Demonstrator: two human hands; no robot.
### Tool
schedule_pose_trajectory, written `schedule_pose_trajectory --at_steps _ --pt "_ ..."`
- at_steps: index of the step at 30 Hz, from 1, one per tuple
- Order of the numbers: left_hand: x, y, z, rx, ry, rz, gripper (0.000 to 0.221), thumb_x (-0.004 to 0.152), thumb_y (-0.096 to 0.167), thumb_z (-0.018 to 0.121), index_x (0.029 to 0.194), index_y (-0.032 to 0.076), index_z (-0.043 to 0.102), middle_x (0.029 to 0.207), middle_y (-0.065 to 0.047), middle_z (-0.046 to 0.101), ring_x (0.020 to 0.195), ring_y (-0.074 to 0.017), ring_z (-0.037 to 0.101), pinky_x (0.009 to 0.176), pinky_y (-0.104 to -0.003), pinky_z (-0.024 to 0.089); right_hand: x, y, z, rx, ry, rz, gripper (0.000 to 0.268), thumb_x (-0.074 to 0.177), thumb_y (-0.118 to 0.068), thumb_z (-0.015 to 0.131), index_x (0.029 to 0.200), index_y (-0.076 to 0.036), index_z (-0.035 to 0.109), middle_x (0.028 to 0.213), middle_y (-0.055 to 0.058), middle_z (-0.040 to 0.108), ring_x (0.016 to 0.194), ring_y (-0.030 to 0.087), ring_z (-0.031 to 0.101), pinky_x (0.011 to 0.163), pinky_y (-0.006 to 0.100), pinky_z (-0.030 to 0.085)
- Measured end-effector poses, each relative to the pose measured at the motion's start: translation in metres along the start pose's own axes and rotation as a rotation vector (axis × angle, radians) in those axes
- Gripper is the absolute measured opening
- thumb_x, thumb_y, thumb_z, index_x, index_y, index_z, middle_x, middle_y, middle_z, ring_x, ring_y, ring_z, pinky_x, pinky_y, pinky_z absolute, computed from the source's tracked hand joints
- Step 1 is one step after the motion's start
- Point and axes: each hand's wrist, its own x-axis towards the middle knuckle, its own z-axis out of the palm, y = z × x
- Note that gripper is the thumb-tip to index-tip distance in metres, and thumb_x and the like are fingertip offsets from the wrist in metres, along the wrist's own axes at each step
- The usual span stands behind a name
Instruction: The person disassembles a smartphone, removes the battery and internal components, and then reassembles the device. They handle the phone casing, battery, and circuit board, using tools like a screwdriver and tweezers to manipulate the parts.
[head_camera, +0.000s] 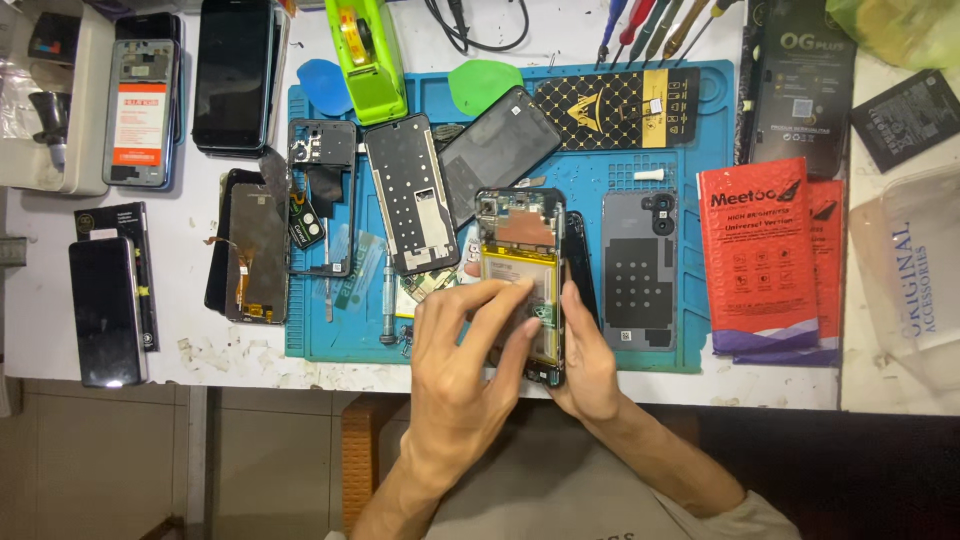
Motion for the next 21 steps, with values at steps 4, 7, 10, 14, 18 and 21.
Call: schedule_pose_trajectory --at_steps 4,7,10,14,18,21 --pt "0.000 0.006 0.010 0.015 0.020 -0.006 0.022 0.101 0.012 0.074 0.122 0.007 0.069 0.114 -0.009 0.068 0.103 -0.0273 0.064 0.088 -0.041 0.047 0.002 -0.001 0.005 -0.092 -0.057 -0.063 0.069 0.112 -0.046 0.033 0.160 0.003 0.034 0.159 0.025 0.046 0.152 0.036 0.042 0.132 0.050 0.029" --pt "0.001 0.009 0.012 -0.057 -0.053 -0.072 0.021 0.101 0.017 0.071 0.119 0.008 0.065 0.115 -0.008 0.067 0.106 -0.0268 0.061 0.091 -0.040 0.044 0.000 0.003 0.001 -0.073 0.060 -0.159 0.064 0.113 -0.039 0.032 0.156 0.008 0.036 0.157 0.028 0.046 0.152 0.038 0.041 0.131 0.049 0.030" --pt "0.002 0.011 0.018 -0.153 -0.107 -0.137 0.007 0.103 0.016 0.062 0.106 0.011 0.059 0.105 -0.003 0.065 0.096 -0.0244 0.058 0.088 -0.038 0.040 -0.003 -0.006 0.013 -0.280 -0.040 -0.225 0.066 0.113 -0.046 0.033 0.161 -0.001 0.031 0.164 0.025 0.041 0.155 0.034 0.039 0.132 0.051 0.032" --pt "0.003 0.021 0.031 -0.225 -0.066 -0.072 0.026 0.113 0.025 0.040 0.099 0.006 0.051 0.095 -0.008 0.055 0.085 -0.0265 0.048 0.092 -0.045 0.044 -0.006 -0.004 0.011 -0.494 -0.010 -0.392 0.066 0.114 -0.056 0.037 0.156 -0.005 0.037 0.158 0.022 0.048 0.140 0.030 0.052 0.123 0.049 0.043" --pt "0.000 0.027 0.040 -0.380 -0.011 -0.046 0.024 0.114 0.017 0.037 0.097 0.005 0.048 0.089 -0.009 0.052 0.080 -0.0253 0.052 0.106 -0.051 0.048 -0.007 0.001 0.005 -0.314 0.058 -0.371 0.079 0.107 -0.065 0.041 0.154 -0.002 0.042 0.158 0.019 0.047 0.134 0.029 0.053 0.115 0.049 0.047" --pt "0.003 0.030 0.040 -0.437 -0.003 -0.029 0.026 0.115 0.019 0.039 0.096 0.005 0.050 0.087 -0.008 0.055 0.078 -0.0250 0.054 0.082 -0.039 0.044 -0.006 -0.008 0.020 -0.232 0.065 -0.294 0.093 0.097 -0.073 0.053 0.151 0.002 0.043 0.116 0.016 0.058 0.094 0.024 0.061 0.085 0.041 0.052"
